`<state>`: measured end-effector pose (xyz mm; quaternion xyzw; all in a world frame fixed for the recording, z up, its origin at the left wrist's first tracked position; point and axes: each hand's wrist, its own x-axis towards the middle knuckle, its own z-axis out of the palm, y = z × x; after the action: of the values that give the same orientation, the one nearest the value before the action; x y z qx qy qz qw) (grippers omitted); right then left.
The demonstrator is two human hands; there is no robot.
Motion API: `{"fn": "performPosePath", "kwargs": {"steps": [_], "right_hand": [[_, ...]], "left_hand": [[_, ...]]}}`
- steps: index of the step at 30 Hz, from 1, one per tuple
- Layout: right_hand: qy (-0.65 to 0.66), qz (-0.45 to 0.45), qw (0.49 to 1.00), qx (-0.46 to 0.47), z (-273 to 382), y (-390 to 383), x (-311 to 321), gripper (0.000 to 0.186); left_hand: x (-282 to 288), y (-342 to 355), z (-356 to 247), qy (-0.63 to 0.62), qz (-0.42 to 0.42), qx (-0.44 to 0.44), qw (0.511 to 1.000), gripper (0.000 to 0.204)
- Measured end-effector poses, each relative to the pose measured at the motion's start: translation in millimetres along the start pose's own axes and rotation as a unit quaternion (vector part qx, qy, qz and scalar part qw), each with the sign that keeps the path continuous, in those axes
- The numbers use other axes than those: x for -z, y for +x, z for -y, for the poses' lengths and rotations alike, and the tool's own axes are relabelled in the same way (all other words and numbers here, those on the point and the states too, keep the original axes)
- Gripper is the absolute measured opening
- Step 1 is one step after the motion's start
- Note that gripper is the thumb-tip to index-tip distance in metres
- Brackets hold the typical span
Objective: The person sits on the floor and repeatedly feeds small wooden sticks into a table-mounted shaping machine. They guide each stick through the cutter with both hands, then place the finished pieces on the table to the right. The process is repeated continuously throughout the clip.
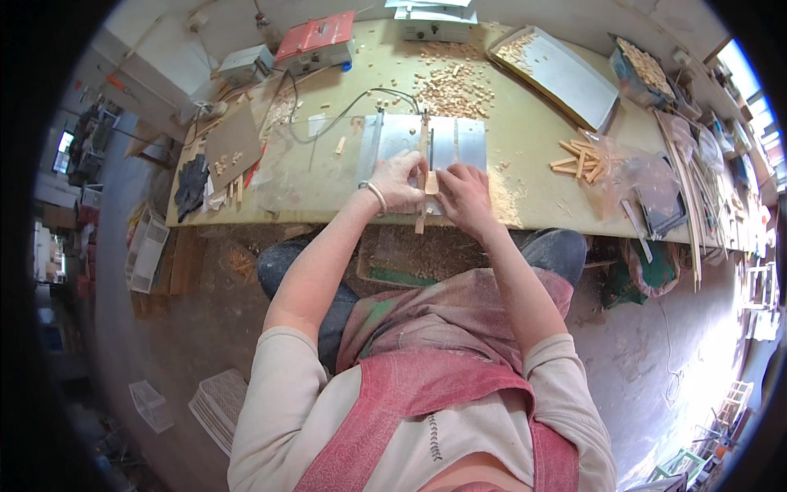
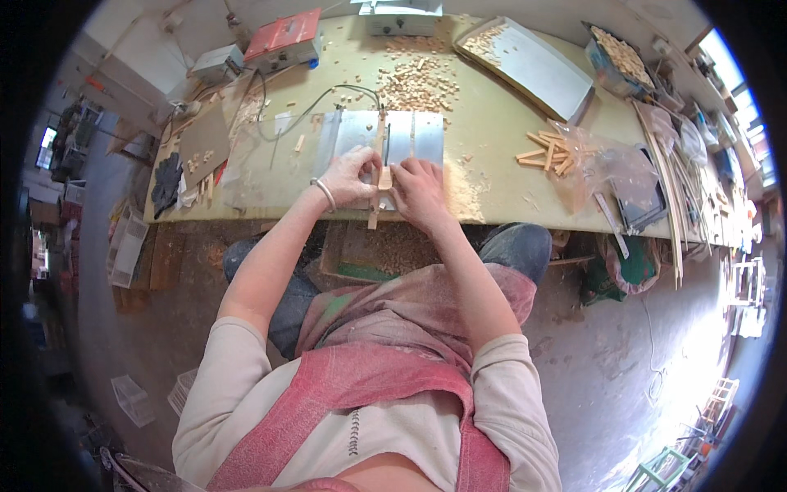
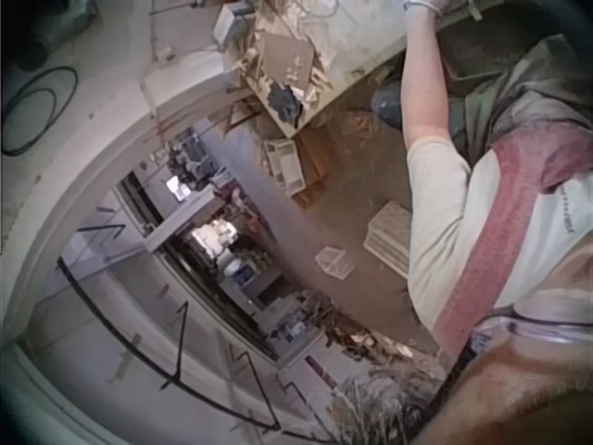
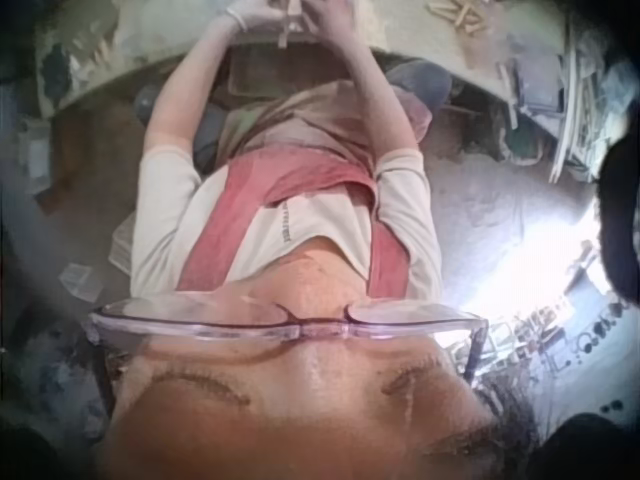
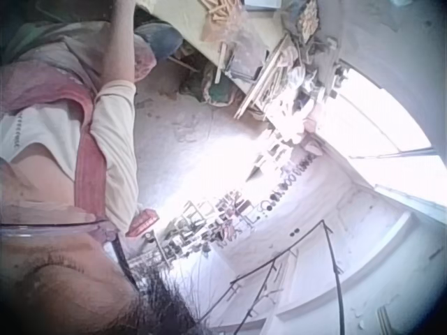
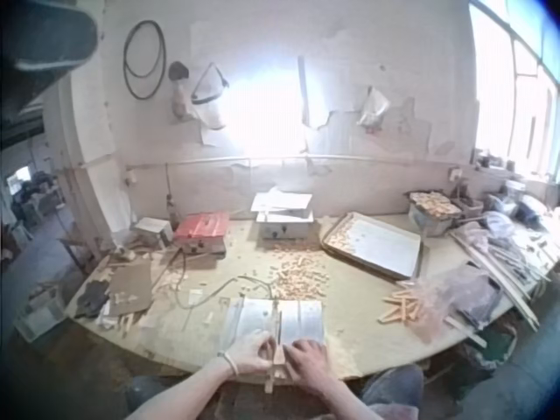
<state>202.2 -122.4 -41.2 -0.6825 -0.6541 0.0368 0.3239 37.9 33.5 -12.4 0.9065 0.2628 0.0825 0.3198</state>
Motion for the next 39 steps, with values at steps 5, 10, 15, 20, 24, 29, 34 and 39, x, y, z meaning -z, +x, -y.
{"fn": "performPosePath", "kwargs": {"steps": [5,10,15,20,24,29,34,39], "right_hand": [[-0.015,0.01,1.0,-0.02,-6.0,12.1,-3.3,0.044],[-0.024,0.009,0.999,-0.03,-11.2,21.5,-6.6,0.045],[-0.046,-0.001,0.998,-0.033,-17.3,33.0,-9.2,0.044],[-0.053,0.001,0.998,-0.043,-24.6,45.1,-10.7,0.043],[-0.033,0.036,0.996,-0.073,-21.7,57.3,-6.0,0.042],[-0.07,0.028,0.996,-0.04,-31.4,52.3,-5.3,0.04],[-0.06,0.006,0.998,-0.01,-13.9,14.6,1.1,0.039],[-0.043,0.008,0.999,-0.005,11.6,-6.4,5.4,0.039]], "left_hand": [[-0.9,16.4,9.1,-0.027,-0.002,0.002,1.0,0.043],[-0.6,26.5,13.4,-0.043,-0.008,0.01,0.999,0.045],[-0.4,41.9,25.2,-0.045,-0.014,0.005,0.999,0.046],[2.3,55.9,30.5,-0.036,-0.014,0.009,0.999,0.048],[8.7,60.1,27.4,-0.035,-0.002,0.035,0.999,0.048],[5.0,45.9,17.0,0.036,-0.018,-0.021,0.999,0.049],[19.1,-4.8,-3.7,0.055,0.101,-0.055,0.992,0.049],[7.1,-10.4,6.7,-0.048,0.044,0.016,0.998,0.052]]}}
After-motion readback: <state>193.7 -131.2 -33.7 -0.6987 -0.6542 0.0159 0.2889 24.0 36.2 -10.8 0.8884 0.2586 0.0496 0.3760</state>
